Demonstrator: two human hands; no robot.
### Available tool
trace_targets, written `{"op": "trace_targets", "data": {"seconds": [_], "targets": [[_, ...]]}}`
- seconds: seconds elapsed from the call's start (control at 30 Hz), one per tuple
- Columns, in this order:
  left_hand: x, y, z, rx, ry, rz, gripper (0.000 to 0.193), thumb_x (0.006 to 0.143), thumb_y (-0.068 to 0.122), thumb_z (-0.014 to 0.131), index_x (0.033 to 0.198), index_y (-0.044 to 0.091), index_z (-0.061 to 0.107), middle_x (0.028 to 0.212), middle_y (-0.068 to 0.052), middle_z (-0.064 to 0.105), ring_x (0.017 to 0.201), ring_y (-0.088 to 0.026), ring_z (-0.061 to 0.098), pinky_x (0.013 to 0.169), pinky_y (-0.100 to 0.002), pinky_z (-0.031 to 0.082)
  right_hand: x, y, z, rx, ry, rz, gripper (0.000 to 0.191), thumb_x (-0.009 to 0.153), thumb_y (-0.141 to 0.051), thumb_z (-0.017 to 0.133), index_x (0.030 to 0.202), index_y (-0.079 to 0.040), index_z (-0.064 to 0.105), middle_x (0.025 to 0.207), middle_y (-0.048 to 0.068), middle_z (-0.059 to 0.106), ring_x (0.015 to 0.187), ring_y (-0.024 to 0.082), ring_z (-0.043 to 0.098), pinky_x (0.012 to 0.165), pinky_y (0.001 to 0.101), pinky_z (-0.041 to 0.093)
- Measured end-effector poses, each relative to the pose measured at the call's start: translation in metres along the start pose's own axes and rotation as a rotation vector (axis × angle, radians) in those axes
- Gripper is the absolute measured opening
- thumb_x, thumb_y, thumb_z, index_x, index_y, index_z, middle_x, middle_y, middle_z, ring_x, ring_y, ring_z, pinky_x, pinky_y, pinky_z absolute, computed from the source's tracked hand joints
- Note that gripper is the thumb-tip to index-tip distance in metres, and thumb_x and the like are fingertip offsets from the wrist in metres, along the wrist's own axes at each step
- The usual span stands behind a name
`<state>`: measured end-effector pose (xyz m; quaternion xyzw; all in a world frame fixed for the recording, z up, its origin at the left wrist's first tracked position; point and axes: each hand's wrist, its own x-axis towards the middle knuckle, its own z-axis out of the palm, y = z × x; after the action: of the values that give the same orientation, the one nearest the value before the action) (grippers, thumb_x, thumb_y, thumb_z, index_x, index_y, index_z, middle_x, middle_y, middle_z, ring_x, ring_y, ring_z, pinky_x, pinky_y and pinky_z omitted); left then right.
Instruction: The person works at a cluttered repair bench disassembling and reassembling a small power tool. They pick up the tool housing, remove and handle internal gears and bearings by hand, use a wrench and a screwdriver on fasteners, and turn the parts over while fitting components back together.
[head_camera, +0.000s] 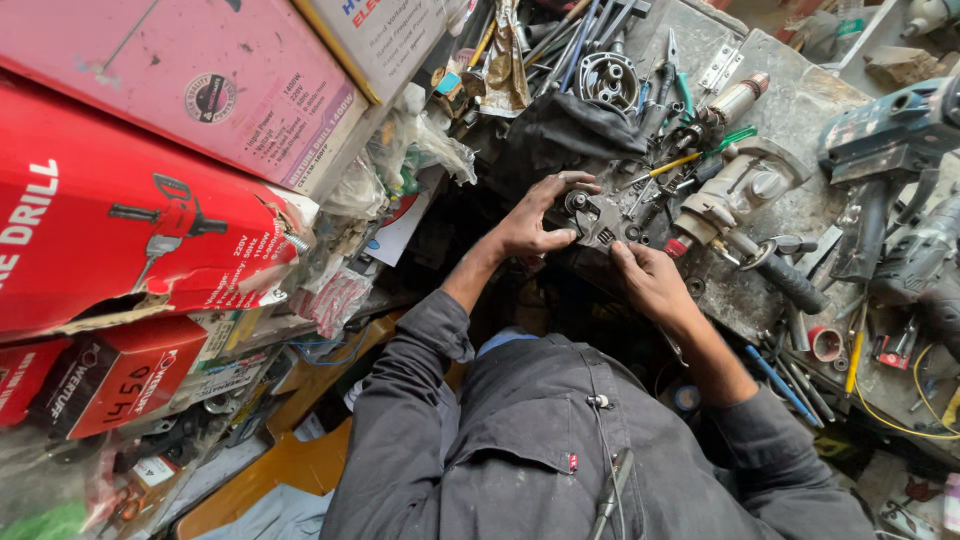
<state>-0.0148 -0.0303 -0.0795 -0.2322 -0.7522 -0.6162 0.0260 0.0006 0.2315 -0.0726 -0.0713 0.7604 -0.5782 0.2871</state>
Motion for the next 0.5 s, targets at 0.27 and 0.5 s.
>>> {"op": "trace_targets", "data": {"seconds": [0.27, 0.5], "targets": [[0.002, 0.012, -0.009, 0.116, -0.08, -0.03, 0.084, 0.076, 0.043, 0.068, 0.151, 0.009, 0.05, 0.147, -0.013, 0.058, 0.142, -0.031, 0.05, 0.124, -0.045, 0.032, -0.009, -0.029, -0.009, 0.095, -0.212, 0.26, 0.033, 0.108, -0.036, 0.046, 0.101, -0.004, 0.055, 0.07, 0.0, 0.051, 0.055, 0.011, 0.047, 0.047, 0.0268, 0.04], [0.004, 0.009, -0.009, 0.102, -0.075, 0.003, 0.083, 0.084, 0.059, 0.058, 0.149, 0.008, 0.053, 0.147, -0.014, 0.06, 0.146, -0.033, 0.049, 0.127, -0.047, 0.031, -0.018, -0.039, 0.012, 0.479, -0.258, 0.386, 0.027, 0.107, -0.033, 0.045, 0.11, -0.009, 0.055, 0.071, -0.001, 0.047, 0.053, 0.01, 0.042, 0.047, 0.0258, 0.036]]}}
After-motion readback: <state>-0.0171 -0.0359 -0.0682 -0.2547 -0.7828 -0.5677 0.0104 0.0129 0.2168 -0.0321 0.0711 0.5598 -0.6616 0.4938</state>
